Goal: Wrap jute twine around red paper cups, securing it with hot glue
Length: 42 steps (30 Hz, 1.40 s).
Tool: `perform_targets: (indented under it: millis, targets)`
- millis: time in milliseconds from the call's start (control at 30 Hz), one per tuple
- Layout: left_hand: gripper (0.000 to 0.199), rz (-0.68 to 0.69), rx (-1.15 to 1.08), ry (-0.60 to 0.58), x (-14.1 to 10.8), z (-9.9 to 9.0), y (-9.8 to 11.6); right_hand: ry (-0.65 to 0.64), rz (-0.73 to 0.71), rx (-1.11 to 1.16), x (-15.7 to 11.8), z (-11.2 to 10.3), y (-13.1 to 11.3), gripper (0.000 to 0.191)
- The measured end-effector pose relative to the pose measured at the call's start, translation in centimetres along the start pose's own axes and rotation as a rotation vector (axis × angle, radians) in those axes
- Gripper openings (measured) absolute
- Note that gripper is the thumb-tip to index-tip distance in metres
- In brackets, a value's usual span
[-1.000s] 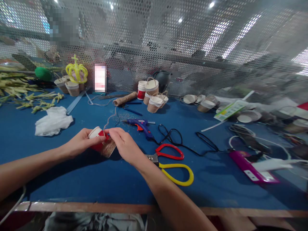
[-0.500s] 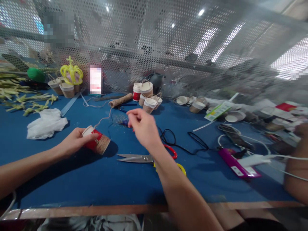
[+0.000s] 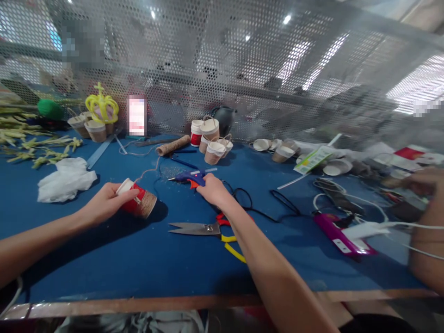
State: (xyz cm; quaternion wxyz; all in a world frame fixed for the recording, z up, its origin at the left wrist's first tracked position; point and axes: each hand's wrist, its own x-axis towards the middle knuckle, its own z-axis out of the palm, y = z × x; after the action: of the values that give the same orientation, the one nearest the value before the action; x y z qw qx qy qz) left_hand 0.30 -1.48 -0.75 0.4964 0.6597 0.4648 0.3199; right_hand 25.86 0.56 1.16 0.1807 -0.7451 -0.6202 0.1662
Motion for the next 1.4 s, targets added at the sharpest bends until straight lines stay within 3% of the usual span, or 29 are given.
perform_targets:
  millis: [133, 200, 267, 467, 633, 833, 1033, 1400]
  targets:
    - [0.032, -0.007, -0.002, 0.01, 0.1, 0.0, 0.2, 0.025, -0.057, 0.216, -2.1, -1.9, -1.4, 0.038]
    - [0.032, -0.005, 0.014, 0.017, 0.1, 0.0, 0.3, -0.111, -0.11, 0.534, -3.5, -2.5, -2.1, 0.03]
    - [0.032, -0.008, 0.025, 0.016, 0.2, 0.0, 0.3, -0.232, -0.106, 0.618, -4.9, -2.7, -2.8, 0.025]
    - [0.032, -0.041, 0.057, -0.01, 0.4, -0.2, 0.6, -0.298, -0.214, 0.474, -7.8, -1.3, -4.0, 0.021]
    - [0.034, -0.05, 0.033, -0.01, 0.6, -0.3, 0.5, -0.19, -0.261, 0.255, -8.7, -0.7, -3.9, 0.027]
    - [0.039, -0.04, -0.001, -0.046, 0.8, -0.3, 0.5, -0.085, -0.438, 0.041, -9.2, -0.5, -4.2, 0.027]
    - [0.036, -0.035, -0.021, -0.042, 0.8, -0.2, 0.5, -0.018, -0.488, -0.017, -9.5, -0.4, -4.5, 0.021]
    - [0.039, -0.016, -0.017, -0.058, 0.6, -0.2, 0.7, -0.053, -0.463, -0.014, -9.2, -0.6, -4.6, 0.021]
